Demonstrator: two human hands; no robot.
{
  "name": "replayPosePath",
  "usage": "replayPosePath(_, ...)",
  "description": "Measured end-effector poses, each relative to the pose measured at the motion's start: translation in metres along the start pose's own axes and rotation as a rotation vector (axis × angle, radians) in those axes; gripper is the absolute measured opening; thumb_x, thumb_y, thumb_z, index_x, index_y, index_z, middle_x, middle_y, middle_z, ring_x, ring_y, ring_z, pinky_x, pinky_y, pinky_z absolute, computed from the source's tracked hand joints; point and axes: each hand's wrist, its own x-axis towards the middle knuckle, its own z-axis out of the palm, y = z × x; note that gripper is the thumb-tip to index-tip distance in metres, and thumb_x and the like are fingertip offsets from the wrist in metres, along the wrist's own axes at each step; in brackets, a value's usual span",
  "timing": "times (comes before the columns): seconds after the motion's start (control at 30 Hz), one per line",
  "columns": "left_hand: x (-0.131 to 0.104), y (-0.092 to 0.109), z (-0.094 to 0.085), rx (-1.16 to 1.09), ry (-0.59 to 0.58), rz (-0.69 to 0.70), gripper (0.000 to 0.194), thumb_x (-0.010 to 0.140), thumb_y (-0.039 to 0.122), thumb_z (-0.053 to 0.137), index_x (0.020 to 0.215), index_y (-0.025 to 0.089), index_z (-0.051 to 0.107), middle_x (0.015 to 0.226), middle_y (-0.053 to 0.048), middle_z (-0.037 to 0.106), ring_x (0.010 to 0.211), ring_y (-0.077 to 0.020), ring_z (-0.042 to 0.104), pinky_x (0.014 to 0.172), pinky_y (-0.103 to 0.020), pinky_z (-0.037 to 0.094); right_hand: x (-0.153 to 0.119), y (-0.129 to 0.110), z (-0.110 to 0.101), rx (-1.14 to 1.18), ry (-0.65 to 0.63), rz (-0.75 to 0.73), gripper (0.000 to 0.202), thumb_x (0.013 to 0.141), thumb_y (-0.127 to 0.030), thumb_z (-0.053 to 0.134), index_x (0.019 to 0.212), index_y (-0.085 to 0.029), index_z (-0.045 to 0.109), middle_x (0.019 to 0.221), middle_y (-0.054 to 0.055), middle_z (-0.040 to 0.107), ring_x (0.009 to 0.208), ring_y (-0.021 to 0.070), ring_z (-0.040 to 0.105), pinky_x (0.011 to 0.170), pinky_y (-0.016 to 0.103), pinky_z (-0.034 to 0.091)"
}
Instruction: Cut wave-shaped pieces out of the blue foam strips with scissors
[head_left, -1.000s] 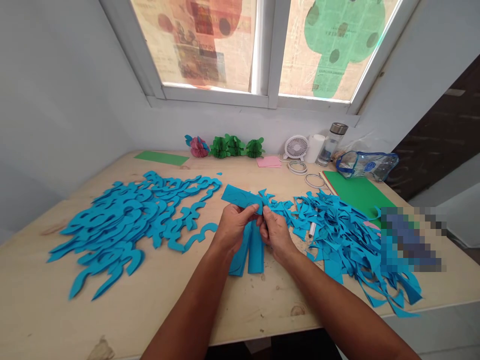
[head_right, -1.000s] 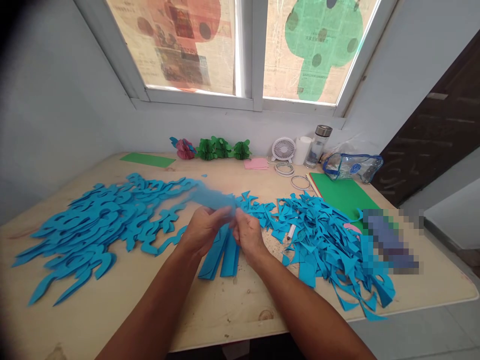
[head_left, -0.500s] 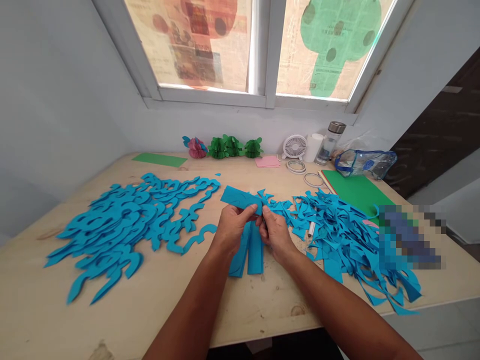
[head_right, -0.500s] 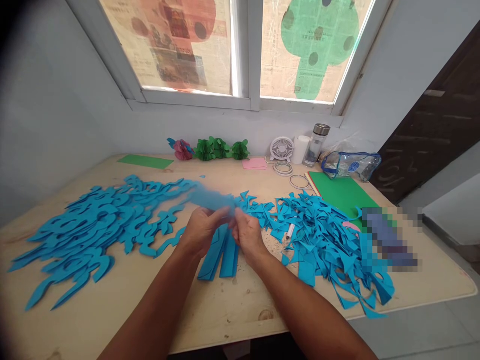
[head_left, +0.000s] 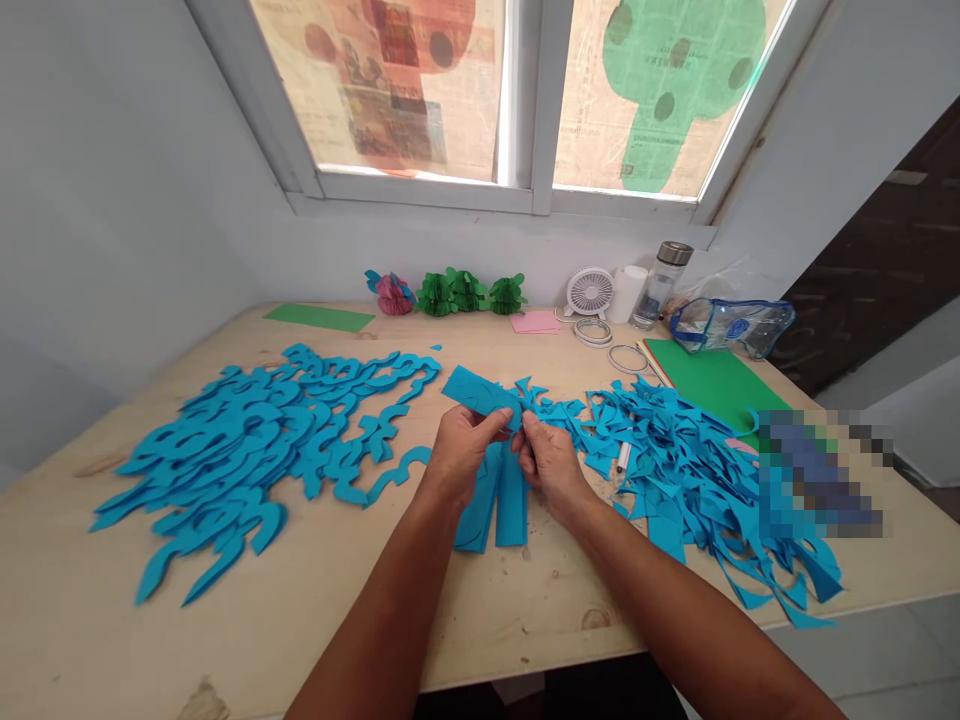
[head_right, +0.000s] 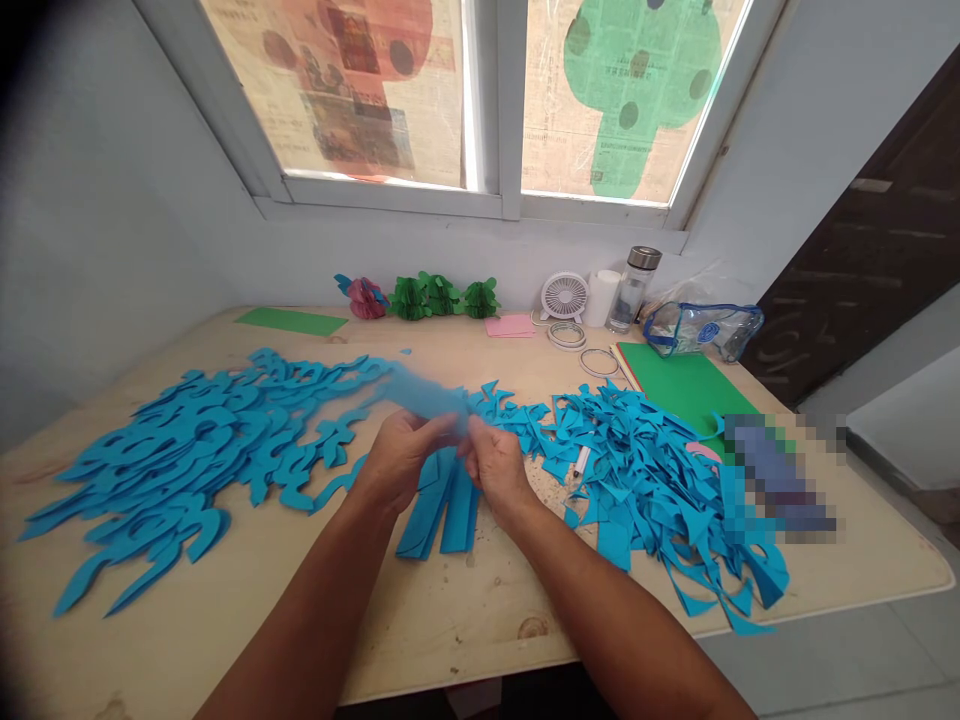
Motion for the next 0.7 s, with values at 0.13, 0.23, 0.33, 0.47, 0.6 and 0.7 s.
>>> replayPosePath(0.13, 0.0023, -0.0034, -0.0003, -0.023, 0.033, 0.009, 0.022, 0.061, 0.032, 0.076, 0.065, 0.013, 0.066, 0.061, -0.002, 0.064, 0.060, -0.0142, 0.057, 0.068, -0.031, 0.051, -0.0010, -0.0010, 0.0008, -0.004, 0.005, 0.012, 0.055, 0.073, -0.070, 0.059, 0.057, -0.018, 0.055, 0.033, -0.007, 0.037, 0.030, 0.0061, 0.024, 0.033, 0.023, 0.014)
replayPosePath(0.23, 0.0031, -0.0046, 0.0004, -0.038, 0.062, 0.024, 0.024, 0.060, 0.032, 0.077, 0.069, 0.013, 0.068, 0.065, -0.002, 0.065, 0.061, -0.0143, 0.058, 0.067, -0.030, 0.051, -0.0020, -0.0028, 0.0020, 0.000, 0.002, 0.021, 0.055, 0.071, -0.071, 0.060, 0.056, -0.018, 0.054, 0.033, -0.007, 0.037, 0.030, 0.0061, 0.024, 0.033, 0.023, 0.014)
replayPosePath(0.33, 0.0037, -0.0054, 0.0006, -0.011, 0.046, 0.028, 0.025, 0.060, 0.034, 0.077, 0.067, 0.012, 0.067, 0.062, -0.002, 0.064, 0.060, -0.0139, 0.057, 0.067, -0.030, 0.050, -0.0025, -0.0046, 0.0022, 0.006, 0.008, 0.019, 0.055, 0.071, -0.071, 0.060, 0.057, -0.018, 0.054, 0.033, -0.007, 0.037, 0.030, 0.0062, 0.024, 0.033, 0.023, 0.014)
replayPosePath(0.47, 0.0041, -0.0065, -0.0003, 0.036, 0.020, 0.028, 0.024, 0.061, 0.033, 0.076, 0.066, 0.012, 0.066, 0.061, -0.002, 0.064, 0.060, -0.0146, 0.057, 0.066, -0.030, 0.050, -0.0020, -0.0055, 0.0008, 0.003, 0.009, 0.025, 0.056, 0.071, -0.072, 0.060, 0.057, -0.018, 0.054, 0.034, -0.006, 0.038, 0.030, 0.0065, 0.025, 0.033, 0.023, 0.015)
replayPosePath(0.6, 0.0041, -0.0071, -0.0009, 0.037, 0.016, 0.031, 0.024, 0.061, 0.033, 0.076, 0.068, 0.012, 0.067, 0.062, -0.002, 0.064, 0.062, -0.0149, 0.057, 0.067, -0.030, 0.050, -0.0011, -0.0051, -0.0002, -0.001, 0.011, 0.025, 0.057, 0.070, -0.073, 0.060, 0.057, -0.019, 0.055, 0.033, -0.006, 0.038, 0.030, 0.0066, 0.025, 0.033, 0.023, 0.014)
replayPosePath(0.7, 0.0037, -0.0067, -0.0008, 0.027, 0.031, 0.027, 0.024, 0.061, 0.033, 0.075, 0.069, 0.013, 0.067, 0.064, -0.002, 0.065, 0.062, -0.0142, 0.056, 0.067, -0.030, 0.050, -0.0007, -0.0044, -0.0002, -0.001, 0.010, 0.016, 0.056, 0.070, -0.073, 0.060, 0.057, -0.019, 0.054, 0.033, -0.007, 0.037, 0.030, 0.0065, 0.024, 0.033, 0.023, 0.013)
